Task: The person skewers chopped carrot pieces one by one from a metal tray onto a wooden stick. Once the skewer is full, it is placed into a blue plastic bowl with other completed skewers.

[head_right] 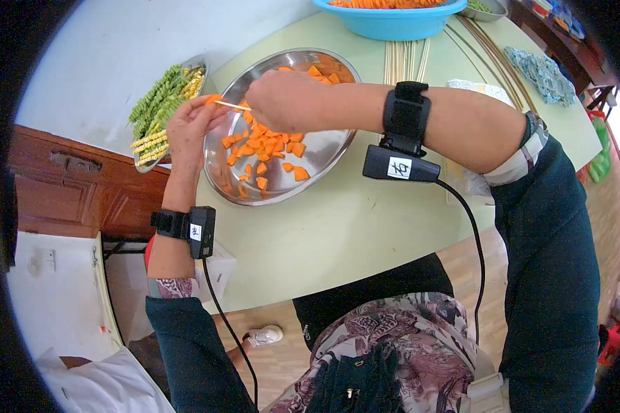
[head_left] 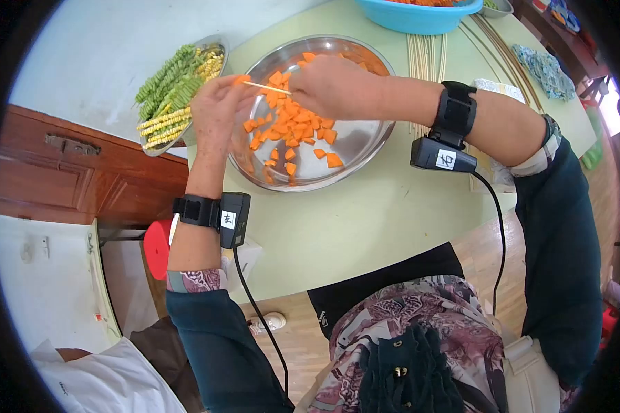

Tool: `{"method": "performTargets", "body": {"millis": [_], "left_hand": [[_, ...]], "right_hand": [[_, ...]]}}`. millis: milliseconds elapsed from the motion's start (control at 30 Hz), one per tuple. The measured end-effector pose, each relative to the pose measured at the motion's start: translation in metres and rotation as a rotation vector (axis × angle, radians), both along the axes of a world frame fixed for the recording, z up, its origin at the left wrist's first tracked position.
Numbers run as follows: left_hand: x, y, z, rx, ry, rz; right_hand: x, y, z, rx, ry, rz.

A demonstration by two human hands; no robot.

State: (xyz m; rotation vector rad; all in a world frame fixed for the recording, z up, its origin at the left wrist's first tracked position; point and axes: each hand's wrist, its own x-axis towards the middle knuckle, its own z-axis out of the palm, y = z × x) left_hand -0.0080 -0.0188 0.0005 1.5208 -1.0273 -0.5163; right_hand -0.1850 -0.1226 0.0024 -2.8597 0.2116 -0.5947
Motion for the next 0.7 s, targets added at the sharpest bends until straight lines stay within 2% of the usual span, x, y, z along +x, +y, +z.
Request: {"method": "performTargets", "body": {"millis": [33,67,133,167,233,267,333,567,633,700], "left_hand": [[-0.002,0.000,0.000,0.023,-0.024,-0.016],[-0.005,0.000,0.000,0.024,-0.024,-0.016],[-0.016,0.000,0.002,0.010,-0.010,-0.094],[-0.014,0.000,0.001,0.009,-0.007,-0.093],[-0.013,-0.001,-0.001,0.024,-0.030,-0.079],[-0.015,-0.003,-0.005,0.024,-0.029,-0.083],[-0.022,-0.004,-0.009,0.037,-0.039,-0.256],[-0.024,-0.006,-0.008,0.115,-0.151,-0.187],[-0.020,-0.010,-0.009,0.086,-0.230,-0.123],[-0.012,-0.009,-0.008,0.038,-0.167,-0.076]], "right_hand": [[0.004,-0.002,-0.002,0.196,-0.077,0.007],[0.005,-0.006,-0.003,0.196,-0.077,0.006],[0.006,-0.009,0.001,0.617,-0.066,-0.030],[0.009,-0.012,-0.004,0.616,-0.063,-0.030],[0.012,-0.014,-0.014,0.344,-0.236,0.071],[0.014,-0.017,-0.017,0.344,-0.235,0.067],[0.017,-0.017,-0.015,0.285,-0.144,-0.006],[0.019,-0.013,-0.013,0.187,-0.106,-0.073],[0.021,-0.015,-0.009,0.267,-0.059,-0.039],[0.013,-0.009,-0.011,0.321,-0.067,-0.038]]}}
